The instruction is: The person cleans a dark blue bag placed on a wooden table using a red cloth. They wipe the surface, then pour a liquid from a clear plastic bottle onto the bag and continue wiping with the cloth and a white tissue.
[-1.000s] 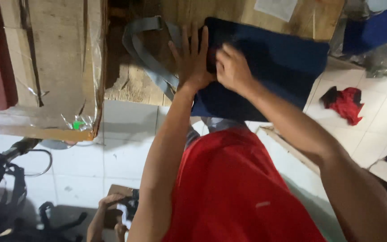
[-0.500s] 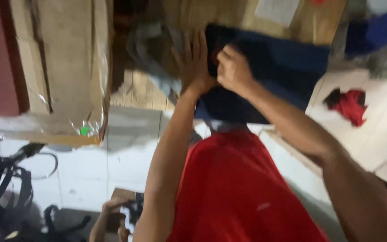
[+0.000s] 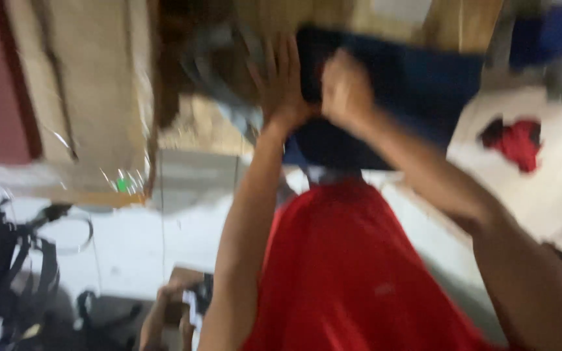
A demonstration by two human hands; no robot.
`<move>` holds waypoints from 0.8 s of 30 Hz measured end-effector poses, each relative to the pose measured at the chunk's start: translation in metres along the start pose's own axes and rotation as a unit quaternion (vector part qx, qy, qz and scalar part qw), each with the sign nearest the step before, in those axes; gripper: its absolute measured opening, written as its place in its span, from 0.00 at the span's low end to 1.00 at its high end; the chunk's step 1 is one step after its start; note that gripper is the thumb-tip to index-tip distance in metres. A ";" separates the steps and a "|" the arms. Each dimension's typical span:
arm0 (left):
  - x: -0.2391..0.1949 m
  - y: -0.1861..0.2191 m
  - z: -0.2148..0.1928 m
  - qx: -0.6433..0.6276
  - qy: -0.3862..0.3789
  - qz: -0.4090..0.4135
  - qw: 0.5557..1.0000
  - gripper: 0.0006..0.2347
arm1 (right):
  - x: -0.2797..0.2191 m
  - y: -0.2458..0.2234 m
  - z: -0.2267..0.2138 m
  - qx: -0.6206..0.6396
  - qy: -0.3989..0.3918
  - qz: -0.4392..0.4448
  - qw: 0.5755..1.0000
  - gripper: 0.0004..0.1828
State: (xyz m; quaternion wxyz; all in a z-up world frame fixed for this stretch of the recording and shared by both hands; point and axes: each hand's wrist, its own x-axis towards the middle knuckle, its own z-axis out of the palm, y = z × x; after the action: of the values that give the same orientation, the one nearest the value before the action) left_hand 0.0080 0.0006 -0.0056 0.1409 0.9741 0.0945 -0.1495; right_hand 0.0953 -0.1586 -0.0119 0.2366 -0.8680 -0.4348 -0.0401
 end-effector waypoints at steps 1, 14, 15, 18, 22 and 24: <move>-0.003 0.000 0.013 0.015 0.031 0.008 0.999 0.69 | -0.005 -0.010 0.002 0.037 -0.040 0.024 0.998 0.06; -0.005 0.006 -0.010 0.016 -0.054 0.000 0.998 0.70 | 0.002 0.019 -0.006 0.061 0.009 0.039 0.997 0.02; -0.008 0.008 -0.004 0.021 -0.039 0.000 0.999 0.70 | -0.012 0.003 -0.010 0.057 0.020 0.030 0.998 0.02; 0.014 0.001 0.008 0.044 0.036 -0.002 0.998 0.68 | -0.015 -0.001 0.008 -0.068 -0.057 0.009 0.996 0.06; -0.013 0.004 0.015 0.015 -0.022 -0.001 1.000 0.72 | -0.028 0.015 0.012 0.006 -0.016 0.052 0.999 0.09; -0.007 0.007 0.004 0.033 -0.032 -0.010 0.999 0.72 | -0.018 0.005 -0.010 0.035 0.040 0.057 0.997 0.04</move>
State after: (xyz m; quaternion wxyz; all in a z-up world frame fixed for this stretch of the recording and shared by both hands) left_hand 0.0018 -0.0079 -0.0058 0.1103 0.9719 0.0943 -0.1852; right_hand 0.0894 -0.1792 -0.0098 0.2856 -0.8803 -0.3761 -0.0459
